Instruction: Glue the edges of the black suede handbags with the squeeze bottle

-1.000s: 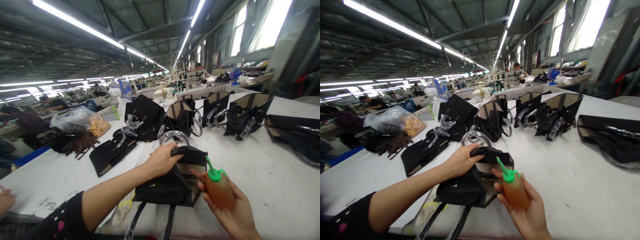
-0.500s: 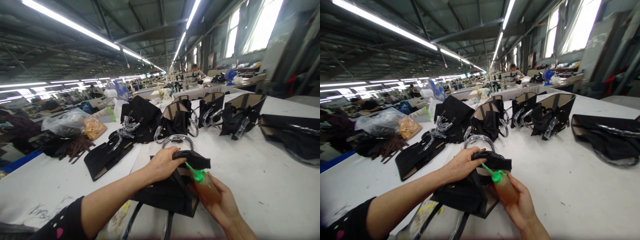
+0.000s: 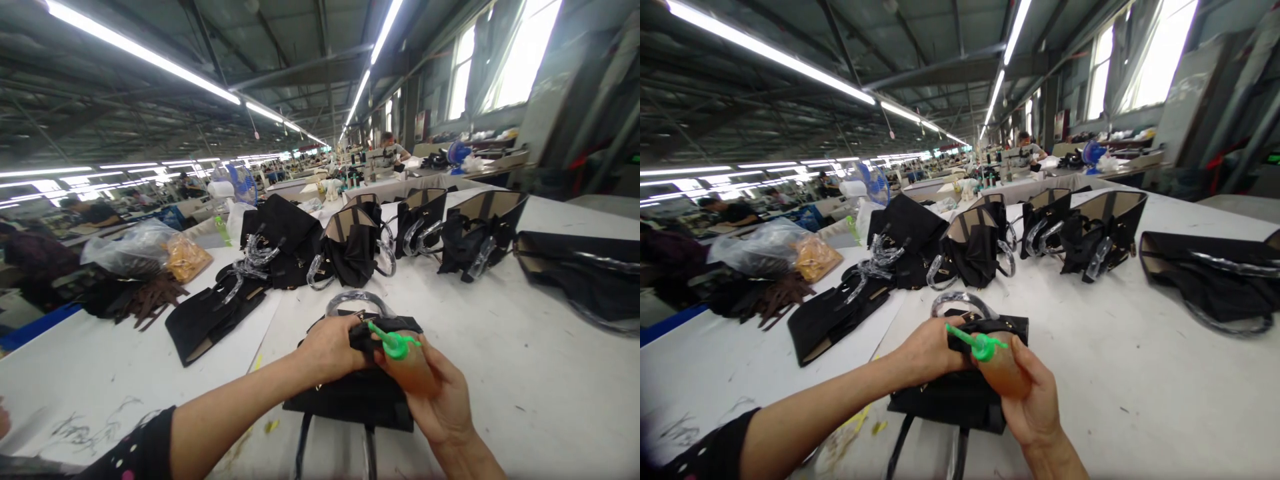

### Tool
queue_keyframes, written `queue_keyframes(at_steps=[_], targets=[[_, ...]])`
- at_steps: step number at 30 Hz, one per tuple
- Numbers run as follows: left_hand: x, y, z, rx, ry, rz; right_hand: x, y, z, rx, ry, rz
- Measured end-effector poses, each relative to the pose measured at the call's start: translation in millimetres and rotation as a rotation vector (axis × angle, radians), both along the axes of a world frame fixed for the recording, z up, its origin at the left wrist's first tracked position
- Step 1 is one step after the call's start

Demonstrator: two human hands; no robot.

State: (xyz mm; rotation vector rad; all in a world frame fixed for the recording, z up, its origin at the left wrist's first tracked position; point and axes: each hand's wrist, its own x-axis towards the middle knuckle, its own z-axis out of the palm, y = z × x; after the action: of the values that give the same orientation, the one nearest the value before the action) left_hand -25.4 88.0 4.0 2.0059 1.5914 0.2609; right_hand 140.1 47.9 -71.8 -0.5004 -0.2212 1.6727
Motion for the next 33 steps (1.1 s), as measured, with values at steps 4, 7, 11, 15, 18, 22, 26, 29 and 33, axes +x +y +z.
queue_keyframes(at_steps=[4, 7, 11, 15, 18, 22, 26, 29, 33], targets=[[-6.8, 7.1, -0.8, 0.061, -0.066, 0.043, 20.8, -3.8, 10.3, 0.090, -0.030, 0.028], [-24.7, 13.3, 9.4, 0.150, -0.157, 0.076, 48.8, -10.6, 3.5, 0.036, -0.006, -0.084], [-49.1, 14.7, 30.6, 0.076, -0.334, 0.135, 72.3, -19.4, -12.2, -0.097, 0.012, -0.146], [-58.8, 13.8, 51.4, -0.004, -0.465, 0.177, 61.5, -24.8, -10.5, -0.117, 0.028, -0.113], [-57.4, 16.0, 64.4, 0.040, -0.499, 0.150, 45.4, -28.7, 1.4, -0.075, 0.065, -0.064], [-49.8, 19.9, 75.3, 0.021, -0.348, 0.063, 30.7, -38.0, 10.9, -0.010, 0.151, 0.002], [-37.7, 25.3, 76.2, -0.008, -0.130, -0.095, 21.9, -48.6, -1.5, -0.004, 0.259, 0.099], [-23.7, 29.7, 71.1, 0.042, -0.032, -0.182, 16.9, -51.2, -12.9, -0.057, 0.301, 0.079], [-4.4, 32.4, 56.8, 0.035, 0.019, -0.345, 19.2, -46.0, -13.8, -0.123, 0.302, 0.026]])
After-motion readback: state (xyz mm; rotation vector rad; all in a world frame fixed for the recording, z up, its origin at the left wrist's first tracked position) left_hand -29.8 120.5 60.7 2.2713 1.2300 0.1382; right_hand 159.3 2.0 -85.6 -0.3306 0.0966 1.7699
